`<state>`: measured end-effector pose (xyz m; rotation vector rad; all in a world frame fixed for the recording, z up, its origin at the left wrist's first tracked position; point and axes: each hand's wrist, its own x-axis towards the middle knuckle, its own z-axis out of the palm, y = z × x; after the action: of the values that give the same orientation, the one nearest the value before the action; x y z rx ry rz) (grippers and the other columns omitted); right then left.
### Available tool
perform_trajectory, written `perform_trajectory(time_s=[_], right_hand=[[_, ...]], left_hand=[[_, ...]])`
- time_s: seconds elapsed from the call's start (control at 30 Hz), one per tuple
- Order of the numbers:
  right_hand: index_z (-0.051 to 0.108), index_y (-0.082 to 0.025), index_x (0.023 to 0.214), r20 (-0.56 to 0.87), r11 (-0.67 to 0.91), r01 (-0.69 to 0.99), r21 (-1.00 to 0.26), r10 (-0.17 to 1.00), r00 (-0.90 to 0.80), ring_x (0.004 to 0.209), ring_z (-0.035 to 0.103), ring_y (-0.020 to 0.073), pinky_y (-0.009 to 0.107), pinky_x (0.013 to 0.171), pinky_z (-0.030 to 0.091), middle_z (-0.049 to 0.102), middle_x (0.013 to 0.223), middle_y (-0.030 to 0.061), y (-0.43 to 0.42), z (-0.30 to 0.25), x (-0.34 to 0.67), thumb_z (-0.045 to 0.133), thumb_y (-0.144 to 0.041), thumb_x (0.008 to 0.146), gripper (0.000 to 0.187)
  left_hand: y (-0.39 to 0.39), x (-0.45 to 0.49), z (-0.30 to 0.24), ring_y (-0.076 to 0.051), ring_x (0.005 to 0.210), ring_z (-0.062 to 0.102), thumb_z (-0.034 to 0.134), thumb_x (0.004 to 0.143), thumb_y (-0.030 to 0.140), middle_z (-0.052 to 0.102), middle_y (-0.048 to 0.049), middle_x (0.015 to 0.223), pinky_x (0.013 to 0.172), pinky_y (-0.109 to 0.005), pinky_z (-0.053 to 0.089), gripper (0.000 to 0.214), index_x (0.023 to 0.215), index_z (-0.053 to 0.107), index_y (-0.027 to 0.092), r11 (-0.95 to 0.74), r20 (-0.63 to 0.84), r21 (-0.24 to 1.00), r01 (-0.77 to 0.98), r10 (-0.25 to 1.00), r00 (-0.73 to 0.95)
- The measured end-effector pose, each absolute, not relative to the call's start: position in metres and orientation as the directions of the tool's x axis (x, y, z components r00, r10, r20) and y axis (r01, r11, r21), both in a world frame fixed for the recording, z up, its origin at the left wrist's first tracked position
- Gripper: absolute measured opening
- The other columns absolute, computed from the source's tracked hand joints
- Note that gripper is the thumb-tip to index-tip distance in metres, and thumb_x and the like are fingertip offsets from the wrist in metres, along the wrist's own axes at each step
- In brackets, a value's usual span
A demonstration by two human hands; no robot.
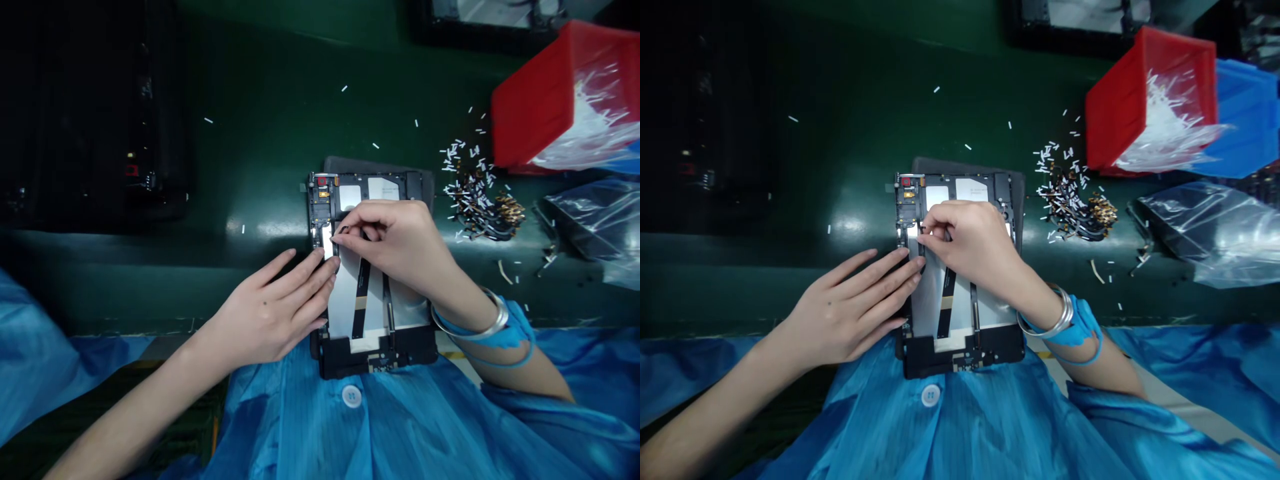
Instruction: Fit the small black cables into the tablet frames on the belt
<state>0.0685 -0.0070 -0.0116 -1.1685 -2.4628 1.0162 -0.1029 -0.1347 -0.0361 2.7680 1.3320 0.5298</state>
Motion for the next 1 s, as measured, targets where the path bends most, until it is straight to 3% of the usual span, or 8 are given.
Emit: perform_trajectory(time_s=[0.13, 0.27, 0.5, 0.57, 0.67, 0.8, 0.9, 1.0], right_hand=[[0.067, -0.021, 0.077, -0.076, 0.446, 0.622, -0.644, 0.771, -0.632, 0.061, 0.054, 0.0123, 0.027, 0.060, 0.038, 0.061, 0.063, -0.0020, -0.010, -0.010, 0.068, 0.071, -0.022, 0.077, 0.004], [0.064, -0.024, 0.094, -0.065, 0.393, 0.687, -0.611, 0.840, -0.539, 0.056, 0.051, 0.0120, 0.028, 0.058, 0.035, 0.057, 0.060, -0.0047, -0.011, -0.008, 0.066, 0.073, -0.023, 0.076, 0.019], [0.063, -0.023, 0.081, 0.130, 0.380, 0.666, -0.642, 0.910, -0.394, 0.052, 0.047, 0.0098, 0.026, 0.055, 0.036, 0.059, 0.062, -0.0030, -0.017, 0.006, 0.094, 0.064, -0.024, 0.083, 0.003], [0.063, -0.022, 0.076, 0.155, 0.382, 0.724, -0.574, 0.919, -0.362, 0.053, 0.049, 0.0106, 0.026, 0.054, 0.036, 0.060, 0.061, -0.0020, -0.021, 0.007, 0.114, 0.061, -0.029, 0.085, 0.011], [0.062, -0.021, 0.070, 0.087, 0.329, 0.885, -0.329, 0.944, -0.319, 0.046, 0.045, 0.0125, 0.025, 0.047, 0.028, 0.053, 0.050, -0.0015, -0.031, 0.002, 0.143, 0.052, -0.050, 0.087, 0.035], [0.052, -0.022, 0.060, -0.118, 0.291, 0.947, -0.133, 0.945, -0.306, 0.038, 0.036, 0.0132, 0.025, 0.045, 0.015, 0.044, 0.040, -0.0017, -0.047, -0.009, 0.164, 0.037, -0.072, 0.084, 0.058], [0.047, -0.022, 0.060, -0.184, 0.251, 0.938, -0.239, 0.937, -0.297, 0.039, 0.039, 0.0125, 0.025, 0.047, 0.018, 0.044, 0.041, -0.0036, -0.052, -0.012, 0.163, 0.046, -0.064, 0.086, 0.049], [0.048, -0.022, 0.067, -0.240, 0.167, 0.844, -0.510, 0.915, -0.326, 0.043, 0.043, 0.0099, 0.025, 0.050, 0.025, 0.049, 0.046, -0.0068, -0.049, -0.010, 0.157, 0.057, -0.048, 0.087, 0.034]], left_hand=[[-0.134, -0.103, -0.034, -0.029, 0.128, 0.051, 0.041, 0.098, 0.030, 0.057, -0.0138, 0.133, 0.103, -0.045, 0.045, 0.039, 0.119, 0.063, 0.006, -0.638, 0.296, 0.184, 0.748, 0.761, 0.577], [-0.134, -0.103, -0.032, -0.029, 0.127, 0.051, 0.040, 0.098, 0.031, 0.058, -0.0132, 0.133, 0.103, -0.045, 0.044, 0.039, 0.119, 0.063, 0.008, -0.634, 0.270, 0.188, 0.750, 0.768, 0.581], [-0.119, -0.098, -0.031, -0.030, 0.120, 0.057, 0.041, 0.098, 0.033, 0.061, -0.0145, 0.129, 0.097, -0.045, 0.047, 0.041, 0.120, 0.062, 0.005, -0.581, 0.317, 0.166, 0.796, 0.796, 0.515], [-0.114, -0.097, -0.031, -0.030, 0.119, 0.057, 0.043, 0.097, 0.030, 0.062, -0.0140, 0.128, 0.098, -0.045, 0.045, 0.037, 0.118, 0.062, 0.006, -0.556, 0.318, 0.172, 0.814, 0.813, 0.488], [-0.121, -0.094, -0.030, -0.028, 0.122, 0.054, 0.047, 0.094, 0.023, 0.061, -0.0139, 0.129, 0.099, -0.043, 0.045, 0.034, 0.123, 0.058, 0.008, -0.488, 0.329, 0.253, 0.835, 0.855, 0.400], [-0.158, -0.074, -0.031, -0.032, 0.124, 0.049, 0.054, 0.090, 0.021, 0.054, -0.0181, 0.136, 0.099, -0.049, 0.043, 0.042, 0.130, 0.053, 0.012, -0.122, 0.331, 0.385, 0.915, 0.944, -0.014], [-0.188, -0.056, -0.033, -0.033, 0.127, 0.046, 0.055, 0.090, 0.025, 0.048, -0.0132, 0.142, 0.100, -0.052, 0.044, 0.048, 0.137, 0.048, 0.022, 0.019, 0.189, 0.532, 0.846, 0.972, -0.141], [-0.199, -0.049, -0.029, -0.029, 0.130, 0.046, 0.059, 0.088, 0.029, 0.048, -0.0033, 0.143, 0.104, -0.047, 0.045, 0.054, 0.140, 0.046, 0.036, 0.156, -0.012, 0.727, 0.668, 0.976, -0.216]])
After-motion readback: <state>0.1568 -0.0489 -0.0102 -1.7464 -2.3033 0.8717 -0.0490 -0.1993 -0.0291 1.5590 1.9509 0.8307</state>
